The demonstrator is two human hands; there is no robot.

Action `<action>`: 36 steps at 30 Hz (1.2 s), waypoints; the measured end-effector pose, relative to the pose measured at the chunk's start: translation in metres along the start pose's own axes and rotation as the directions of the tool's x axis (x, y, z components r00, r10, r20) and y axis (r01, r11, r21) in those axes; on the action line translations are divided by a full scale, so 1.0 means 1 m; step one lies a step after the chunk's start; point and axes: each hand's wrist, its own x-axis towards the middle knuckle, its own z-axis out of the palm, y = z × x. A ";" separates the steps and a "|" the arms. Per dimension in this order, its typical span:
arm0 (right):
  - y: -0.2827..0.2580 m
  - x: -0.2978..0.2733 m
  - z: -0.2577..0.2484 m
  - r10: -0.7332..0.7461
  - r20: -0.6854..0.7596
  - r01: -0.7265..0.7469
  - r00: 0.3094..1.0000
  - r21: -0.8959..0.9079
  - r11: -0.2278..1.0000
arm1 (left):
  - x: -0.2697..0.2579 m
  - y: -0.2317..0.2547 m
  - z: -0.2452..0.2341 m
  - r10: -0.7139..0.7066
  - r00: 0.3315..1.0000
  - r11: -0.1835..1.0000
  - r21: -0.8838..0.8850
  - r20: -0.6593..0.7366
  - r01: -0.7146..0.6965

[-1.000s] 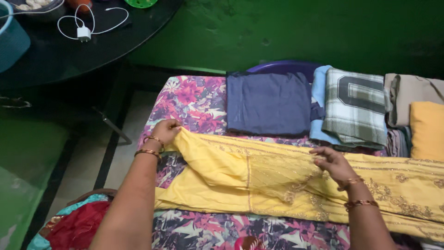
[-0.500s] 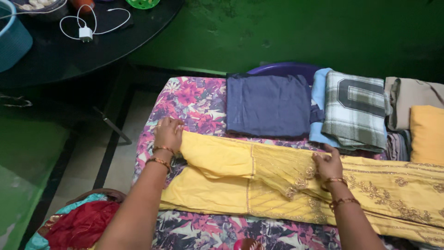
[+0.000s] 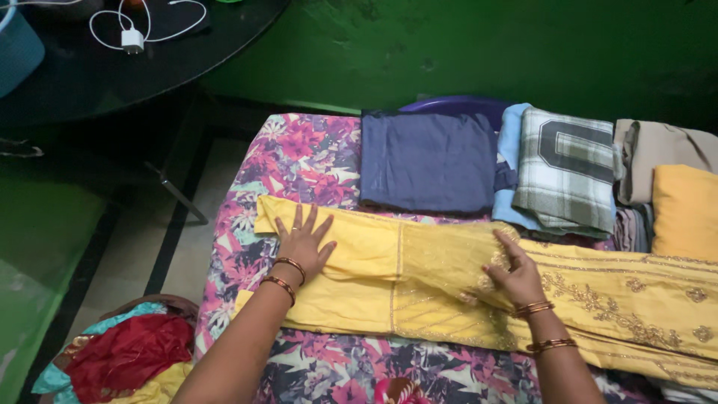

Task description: The person folds several garments on a bed, including a dark blue patterned cloth, a red and gold embroidered top, and a pink floral shirt. The person then unfolds and refolds a yellow embroidered dress, smoothing and aligning the fabric before stacking it with other folded items.

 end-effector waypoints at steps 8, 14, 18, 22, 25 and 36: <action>-0.050 -0.003 0.017 0.404 -0.137 -0.419 0.904 -0.466 0.780 | 0.002 -0.022 0.003 -0.158 0.987 0.984 -0.084 -0.028 0.155; -0.029 -0.021 0.050 -0.033 -0.126 -0.071 0.991 -0.737 0.672 | -0.004 -0.045 0.014 -0.067 0.957 0.994 -0.104 -0.283 0.039; -0.011 -0.022 0.082 -0.113 0.083 0.134 0.990 -0.791 0.597 | 0.013 -0.056 0.015 -0.260 0.966 0.965 -0.039 -0.009 0.259; -0.002 -0.022 0.102 -0.047 0.096 0.106 0.994 -0.837 0.537 | 0.025 -0.077 0.018 -0.342 0.936 0.939 0.015 0.076 0.342; 0.000 -0.026 0.107 -0.064 0.070 0.092 0.996 -0.862 0.498 | 0.032 -0.085 0.020 -0.413 0.910 0.907 -0.079 0.039 0.414; -0.012 -0.025 0.112 0.048 0.065 0.038 0.997 -0.901 0.432 | 0.019 -0.020 0.018 -0.236 0.882 0.959 -0.243 -0.407 0.144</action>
